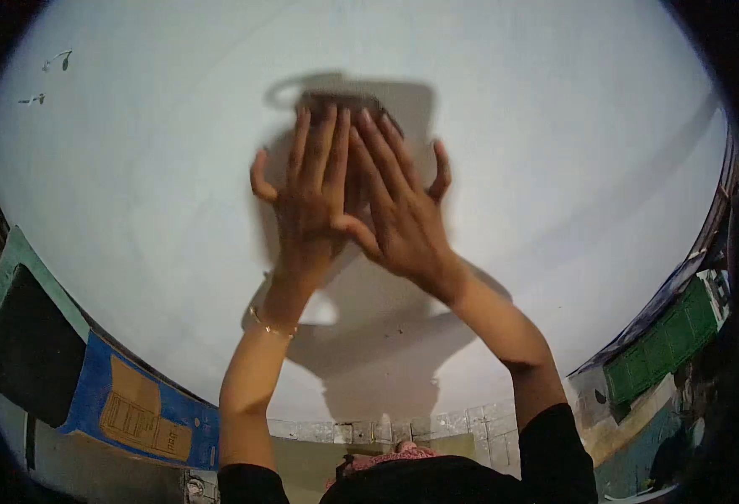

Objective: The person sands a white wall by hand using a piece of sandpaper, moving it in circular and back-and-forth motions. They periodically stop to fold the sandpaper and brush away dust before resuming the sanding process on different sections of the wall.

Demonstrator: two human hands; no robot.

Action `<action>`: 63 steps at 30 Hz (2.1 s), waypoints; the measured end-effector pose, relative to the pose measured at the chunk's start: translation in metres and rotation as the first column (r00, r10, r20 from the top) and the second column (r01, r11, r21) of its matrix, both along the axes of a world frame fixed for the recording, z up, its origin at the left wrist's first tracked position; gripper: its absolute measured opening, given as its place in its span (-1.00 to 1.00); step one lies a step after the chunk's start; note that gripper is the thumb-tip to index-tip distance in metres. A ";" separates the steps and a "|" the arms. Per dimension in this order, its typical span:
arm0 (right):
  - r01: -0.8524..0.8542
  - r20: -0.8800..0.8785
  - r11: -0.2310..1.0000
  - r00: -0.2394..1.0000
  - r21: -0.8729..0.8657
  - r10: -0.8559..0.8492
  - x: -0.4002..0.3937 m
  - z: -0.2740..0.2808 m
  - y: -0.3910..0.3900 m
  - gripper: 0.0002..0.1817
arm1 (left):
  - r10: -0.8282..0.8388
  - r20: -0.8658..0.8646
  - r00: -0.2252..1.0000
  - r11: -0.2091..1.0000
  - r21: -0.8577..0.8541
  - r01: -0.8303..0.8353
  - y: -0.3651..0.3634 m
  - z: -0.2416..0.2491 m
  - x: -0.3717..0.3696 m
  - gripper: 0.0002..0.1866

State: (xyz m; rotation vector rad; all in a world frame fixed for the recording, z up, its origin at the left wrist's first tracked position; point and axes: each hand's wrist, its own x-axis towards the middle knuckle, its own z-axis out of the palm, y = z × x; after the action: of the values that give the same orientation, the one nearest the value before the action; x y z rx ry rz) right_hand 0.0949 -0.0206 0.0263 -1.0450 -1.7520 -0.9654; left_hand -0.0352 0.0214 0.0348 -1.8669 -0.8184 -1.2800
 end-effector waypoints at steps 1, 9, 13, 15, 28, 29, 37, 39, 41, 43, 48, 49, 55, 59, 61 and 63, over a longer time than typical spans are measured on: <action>0.033 0.001 0.997 0.999 0.067 -0.033 0.000 0.012 0.000 -0.15 | -0.042 0.024 0.999 0.998 0.042 0.041 0.000 0.016 0.002 -0.41; -0.048 -0.116 0.987 0.993 -0.152 0.031 0.025 -0.067 -0.036 -0.20 | -0.083 -0.065 0.994 0.975 -0.213 0.067 -0.043 -0.069 0.013 -0.31; -0.037 -0.123 0.969 0.992 -0.242 0.007 0.044 -0.116 -0.031 -0.21 | -0.132 -0.131 0.983 0.962 -0.255 0.095 -0.041 -0.102 0.024 -0.32; -0.041 -0.132 0.987 0.991 -0.154 0.020 0.045 -0.085 -0.031 -0.22 | -0.129 -0.104 0.986 0.974 -0.200 0.106 -0.039 -0.074 0.029 -0.33; -0.065 -0.112 0.996 0.992 -0.059 0.058 0.045 -0.057 -0.036 -0.29 | -0.119 -0.031 0.992 0.989 -0.092 0.115 -0.038 -0.047 0.028 -0.38; -0.010 -0.071 0.997 0.997 -0.074 0.004 0.051 -0.065 -0.036 -0.31 | -0.131 -0.055 0.990 0.983 -0.136 0.123 -0.034 -0.061 0.021 -0.36; 0.164 -0.212 0.977 0.968 0.135 -0.133 0.058 -0.011 -0.011 -0.40 | -0.084 0.222 0.971 0.996 0.050 0.075 0.009 -0.011 0.014 -0.39; 0.028 -0.062 0.986 0.998 0.164 -0.018 0.044 -0.029 0.005 -0.42 | -0.068 0.294 0.953 0.994 0.099 0.041 0.014 0.007 0.018 -0.42; 0.087 0.074 0.973 0.992 0.213 -0.105 0.046 -0.034 0.009 -0.39 | -0.066 0.311 0.948 0.993 0.112 0.033 0.017 0.012 0.020 -0.43; 0.141 -0.041 0.966 0.990 0.216 -0.135 0.067 -0.015 0.012 -0.42 | -0.070 0.334 0.940 0.991 0.130 0.027 0.023 0.011 0.020 -0.45; 0.260 -0.372 0.910 0.919 0.323 -0.130 0.110 0.030 -0.001 -0.42 | -0.063 0.329 0.942 0.991 0.132 0.020 0.019 0.005 0.019 -0.46; 0.184 -0.364 0.922 0.930 0.342 -0.051 0.106 0.026 0.005 -0.40 | -0.046 0.328 0.944 0.990 0.142 -0.001 0.022 0.004 0.018 -0.46; 0.110 0.239 0.994 0.965 -0.011 -0.104 0.096 -0.022 -0.019 -0.49 | -0.039 0.284 0.958 0.984 0.179 -0.013 0.024 -0.012 0.013 -0.46; 0.446 -0.213 0.868 0.890 0.219 -0.403 0.184 0.013 -0.030 -0.52 | -0.018 0.204 0.979 0.990 0.141 -0.011 0.024 -0.036 -0.001 -0.44; 0.290 -0.586 0.885 0.810 0.364 -0.024 0.218 0.032 -0.041 -0.52 | 0.017 0.165 0.986 0.994 0.100 -0.034 0.021 -0.046 -0.003 -0.43; 0.332 -0.659 0.871 0.752 0.362 -0.012 0.224 0.021 -0.033 -0.51 | -0.017 0.172 0.985 0.995 0.097 0.000 0.021 -0.052 0.001 -0.43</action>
State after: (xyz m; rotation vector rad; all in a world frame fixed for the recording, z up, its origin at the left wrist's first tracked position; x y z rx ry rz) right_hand 0.3189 -0.0537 0.0478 -1.0657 -0.8053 -0.9267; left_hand -0.0338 0.0427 -0.0169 -1.7025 -0.8235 -1.4766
